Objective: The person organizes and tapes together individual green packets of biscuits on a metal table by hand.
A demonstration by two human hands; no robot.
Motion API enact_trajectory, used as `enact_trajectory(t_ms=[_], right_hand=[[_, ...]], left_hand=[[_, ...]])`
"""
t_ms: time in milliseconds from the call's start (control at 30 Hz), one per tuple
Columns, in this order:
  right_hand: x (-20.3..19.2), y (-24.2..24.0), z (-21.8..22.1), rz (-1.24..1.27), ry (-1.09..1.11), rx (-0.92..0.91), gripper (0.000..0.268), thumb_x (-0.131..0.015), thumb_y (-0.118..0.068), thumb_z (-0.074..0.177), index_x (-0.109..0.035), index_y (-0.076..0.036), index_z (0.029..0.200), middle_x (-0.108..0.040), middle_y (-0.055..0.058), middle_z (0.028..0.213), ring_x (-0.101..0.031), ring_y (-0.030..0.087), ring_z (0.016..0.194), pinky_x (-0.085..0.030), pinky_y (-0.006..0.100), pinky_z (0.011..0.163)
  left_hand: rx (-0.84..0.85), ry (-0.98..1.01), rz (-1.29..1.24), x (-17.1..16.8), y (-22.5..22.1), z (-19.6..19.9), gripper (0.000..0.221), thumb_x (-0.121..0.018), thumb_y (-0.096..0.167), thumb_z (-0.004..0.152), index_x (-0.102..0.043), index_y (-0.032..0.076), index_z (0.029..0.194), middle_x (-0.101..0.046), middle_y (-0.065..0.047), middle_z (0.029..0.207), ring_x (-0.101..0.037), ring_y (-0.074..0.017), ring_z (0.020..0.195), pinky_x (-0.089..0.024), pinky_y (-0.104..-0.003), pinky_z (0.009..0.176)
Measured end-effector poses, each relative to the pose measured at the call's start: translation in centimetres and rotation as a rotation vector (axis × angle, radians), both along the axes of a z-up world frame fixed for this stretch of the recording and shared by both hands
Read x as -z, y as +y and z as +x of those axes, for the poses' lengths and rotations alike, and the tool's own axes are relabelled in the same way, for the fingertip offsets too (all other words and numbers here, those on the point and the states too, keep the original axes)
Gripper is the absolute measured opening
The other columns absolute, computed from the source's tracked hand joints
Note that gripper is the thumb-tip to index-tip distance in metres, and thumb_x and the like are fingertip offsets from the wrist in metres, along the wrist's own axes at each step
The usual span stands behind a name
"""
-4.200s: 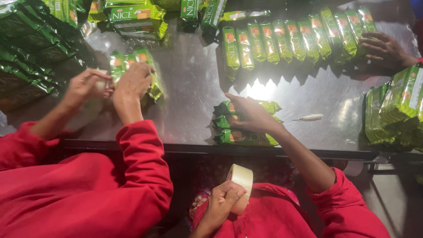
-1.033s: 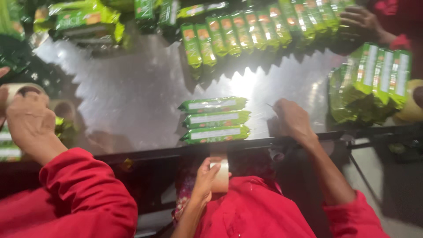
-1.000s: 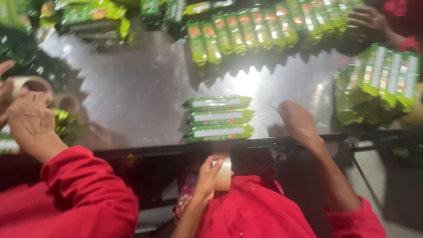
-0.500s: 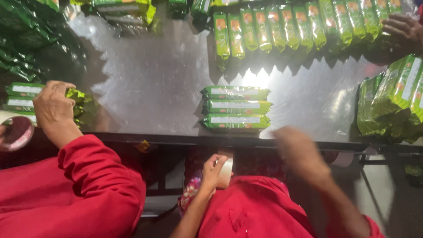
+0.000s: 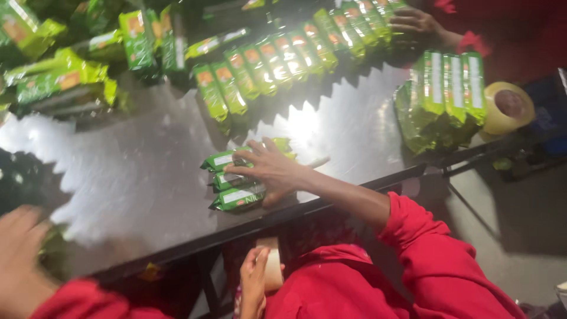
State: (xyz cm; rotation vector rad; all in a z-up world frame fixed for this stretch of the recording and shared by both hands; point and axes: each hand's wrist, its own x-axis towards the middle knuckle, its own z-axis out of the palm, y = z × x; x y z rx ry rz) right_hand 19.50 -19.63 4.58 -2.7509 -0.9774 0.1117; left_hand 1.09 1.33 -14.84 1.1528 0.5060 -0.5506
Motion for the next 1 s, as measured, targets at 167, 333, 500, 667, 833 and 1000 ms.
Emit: enact_trajectory(t_ms=[167, 333, 500, 667, 833, 1000], right_hand=[[1.2, -8.7, -1.4, 0.208, -0.178, 0.416, 0.102, -0.088, -0.057, 0.062, -0.047, -0.019, 0.147, -0.048, 0.014, 0.151, -0.048, 0.042, 0.138, -0.039, 0.055, 0.111], [3.2, -19.4, -2.7, -0.080, 0.033, 1.259, 0.105, -0.075, -0.070, 0.068, -0.041, -0.011, 0.148, -0.037, 0.020, 0.151, -0.035, 0.052, 0.130, -0.029, 0.073, 0.097], [5.9, -22.3, -5.9, -0.160, -0.151, 1.299, 0.083, -0.073, -0.063, 0.087, -0.055, -0.003, 0.142, -0.047, 0.023, 0.146, -0.038, 0.044, 0.136, -0.030, 0.072, 0.104], [4.9, -16.2, -1.9, 0.107, -0.442, 0.873, 0.062, -0.080, -0.038, 0.083, -0.065, -0.007, 0.135, -0.054, 0.021, 0.144, -0.044, 0.042, 0.135, -0.035, 0.061, 0.109], [6.3, -5.4, 12.8, 0.301, -0.215, 0.620, 0.064, -0.073, -0.053, 0.088, -0.065, -0.010, 0.135, -0.053, 0.023, 0.145, -0.045, 0.043, 0.134, -0.034, 0.056, 0.113], [8.8, 2.6, 23.2, 0.121, -0.160, 0.730, 0.106, -0.067, -0.084, 0.074, -0.040, -0.012, 0.149, -0.025, 0.034, 0.158, -0.014, 0.055, 0.148, -0.004, 0.073, 0.107]], left_hand=[[0.032, 0.033, -0.011, 0.3, 0.6, 0.6, 0.022, -0.066, 0.026, 0.093, -0.064, 0.005, 0.102, -0.071, -0.015, 0.077, -0.073, -0.0244, 0.060, -0.060, -0.039, 0.046], [0.092, 0.036, -0.004, 0.3, 0.2, 1.0, 0.023, -0.066, 0.025, 0.093, -0.065, 0.004, 0.102, -0.070, -0.014, 0.078, -0.073, -0.0231, 0.061, -0.061, -0.038, 0.049], [0.120, -0.014, 0.006, 0.1, -0.4, 0.8, 0.020, -0.066, 0.022, 0.093, -0.068, 0.003, 0.099, -0.069, -0.010, 0.078, -0.073, -0.0216, 0.061, -0.060, -0.035, 0.053], [0.162, -0.233, 0.008, -2.3, 0.6, -0.3, 0.021, -0.067, 0.022, 0.097, -0.071, 0.002, 0.099, -0.069, -0.005, 0.080, -0.066, -0.0117, 0.069, -0.057, -0.029, 0.061], [0.193, -0.477, 0.055, -3.5, 0.6, -0.5, 0.021, -0.067, 0.022, 0.101, -0.074, 0.001, 0.098, -0.072, -0.004, 0.087, -0.065, -0.0089, 0.079, -0.056, -0.026, 0.071], [0.185, -0.492, -0.040, 0.2, 0.6, -1.2, 0.017, -0.068, 0.018, 0.102, -0.073, 0.001, 0.101, -0.075, -0.007, 0.091, -0.068, -0.0109, 0.082, -0.058, -0.028, 0.073]])
